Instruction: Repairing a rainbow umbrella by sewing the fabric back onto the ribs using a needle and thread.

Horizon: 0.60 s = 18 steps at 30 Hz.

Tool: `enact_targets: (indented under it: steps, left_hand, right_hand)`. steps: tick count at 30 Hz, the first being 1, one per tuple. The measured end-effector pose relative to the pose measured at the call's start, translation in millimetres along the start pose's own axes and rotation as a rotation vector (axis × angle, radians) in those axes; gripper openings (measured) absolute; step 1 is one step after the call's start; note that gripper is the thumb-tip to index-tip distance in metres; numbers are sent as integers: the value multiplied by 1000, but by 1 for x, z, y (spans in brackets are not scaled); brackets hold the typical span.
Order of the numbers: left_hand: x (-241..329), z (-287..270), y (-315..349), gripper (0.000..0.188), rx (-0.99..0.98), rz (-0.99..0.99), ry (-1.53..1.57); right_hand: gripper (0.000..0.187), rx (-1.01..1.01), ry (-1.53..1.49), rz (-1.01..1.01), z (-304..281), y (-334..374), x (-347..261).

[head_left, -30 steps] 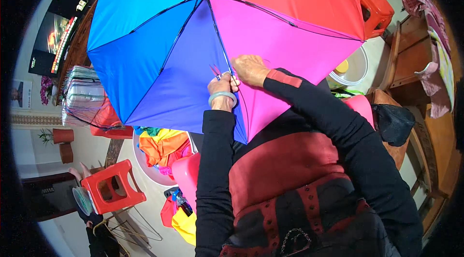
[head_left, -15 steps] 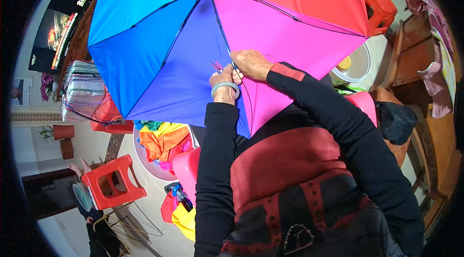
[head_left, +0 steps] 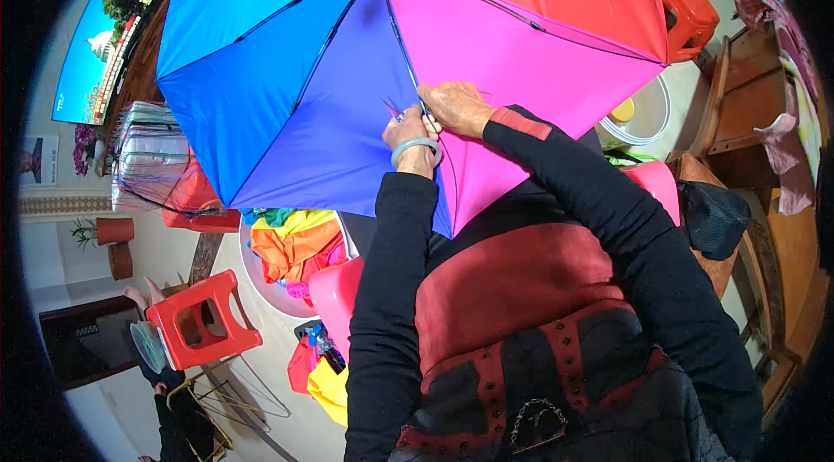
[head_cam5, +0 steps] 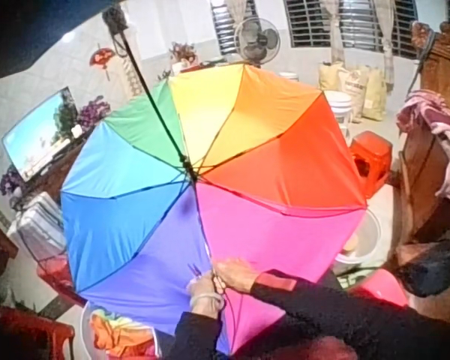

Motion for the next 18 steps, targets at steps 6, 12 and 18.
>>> enact_targets:
  steps: [6, 12, 18]
  left_hand:
    - [2, 2, 3, 15, -8, -8, -43]
    - [5, -8, 8, 12, 87, 57, -129]
    - [5, -11, 11, 14, 77, 50, 46]
  right_hand:
    - [15, 12, 26, -11, 1, 1, 0]
    - [16, -8, 31, 96, 0, 3, 5]
    - [15, -1, 14, 182, -7, 6, 18]
Point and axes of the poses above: each hand's wrist, its own y-axis away from the middle knuckle, its own z-axis out of the palm, x = y × z, the point moved 10 cm from there along -y, towards the middle knuckle, and after that the axes turned 3 degrees about -y, right-handed, at the moved point
